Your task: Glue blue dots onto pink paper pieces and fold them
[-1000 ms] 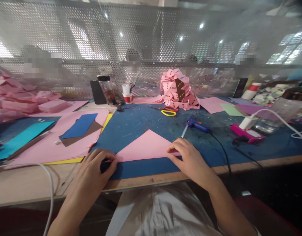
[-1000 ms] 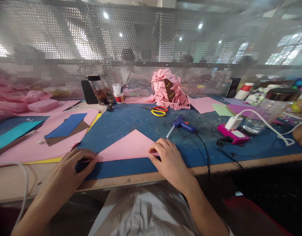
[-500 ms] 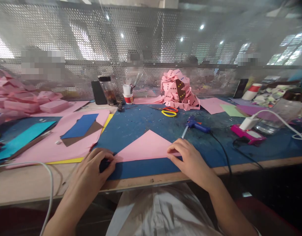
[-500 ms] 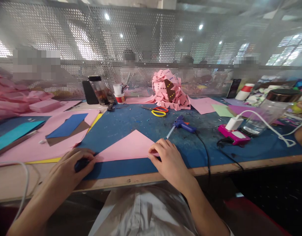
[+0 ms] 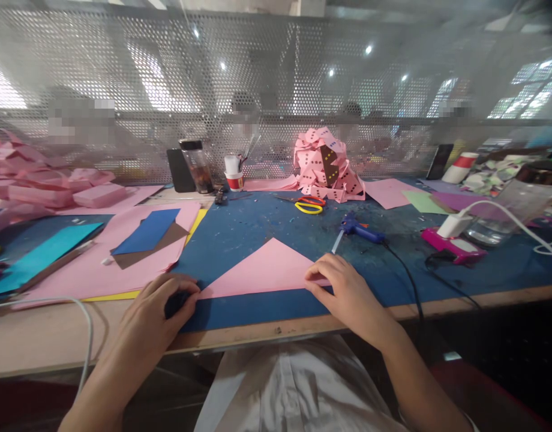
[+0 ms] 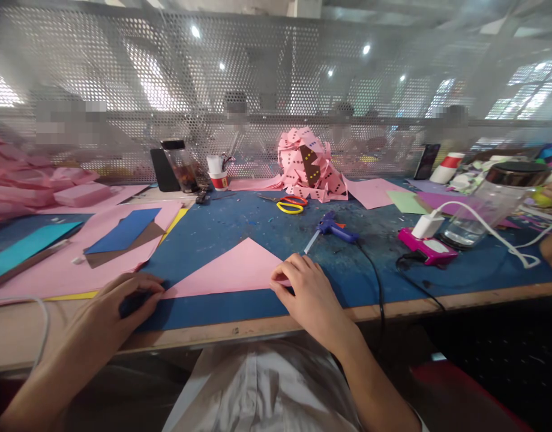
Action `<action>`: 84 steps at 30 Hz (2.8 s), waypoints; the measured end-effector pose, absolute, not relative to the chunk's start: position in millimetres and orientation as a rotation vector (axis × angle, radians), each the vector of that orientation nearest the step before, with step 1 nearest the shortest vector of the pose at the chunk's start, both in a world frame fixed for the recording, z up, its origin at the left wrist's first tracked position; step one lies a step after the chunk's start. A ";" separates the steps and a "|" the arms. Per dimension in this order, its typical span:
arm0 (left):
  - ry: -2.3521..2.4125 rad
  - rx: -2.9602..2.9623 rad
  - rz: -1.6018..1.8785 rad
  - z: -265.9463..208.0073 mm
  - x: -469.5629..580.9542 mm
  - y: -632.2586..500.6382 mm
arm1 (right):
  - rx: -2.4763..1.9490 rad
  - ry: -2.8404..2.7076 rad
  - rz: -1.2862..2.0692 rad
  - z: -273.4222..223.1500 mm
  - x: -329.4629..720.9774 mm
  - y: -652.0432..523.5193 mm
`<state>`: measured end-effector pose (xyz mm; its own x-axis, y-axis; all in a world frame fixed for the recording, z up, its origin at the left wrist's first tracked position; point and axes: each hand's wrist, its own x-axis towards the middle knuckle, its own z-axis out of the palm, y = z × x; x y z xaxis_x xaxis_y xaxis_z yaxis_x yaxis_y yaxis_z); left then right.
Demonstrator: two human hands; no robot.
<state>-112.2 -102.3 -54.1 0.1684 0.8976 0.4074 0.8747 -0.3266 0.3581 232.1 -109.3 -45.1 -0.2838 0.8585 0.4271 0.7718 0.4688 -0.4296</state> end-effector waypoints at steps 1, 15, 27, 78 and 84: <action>1.806 2.366 0.876 -54.6 -114.9 -102.2 | -1.349 -2.107 0.185 -45.1 232.0 -109.4; 1.898 2.120 1.168 -35.8 -77.8 -124.6 | -1.342 -2.114 0.180 -44.8 232.3 -109.0; 1.809 2.351 0.787 -39.8 -30.3 -106.7 | -1.357 -2.121 0.183 -44.8 232.4 -109.3; 1.572 2.499 0.845 -46.0 -36.2 -104.6 | -1.357 -2.122 0.196 -39.3 228.6 -111.0; 1.546 2.553 0.834 -42.6 -35.0 -104.5 | -1.326 -2.162 0.190 -33.6 228.4 -111.9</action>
<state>-35.0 -104.5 -42.6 0.3574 0.8332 0.4220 0.8102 -0.5014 0.3037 228.4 -111.9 -33.6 -0.3298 0.8514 0.4078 0.7672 0.4934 -0.4098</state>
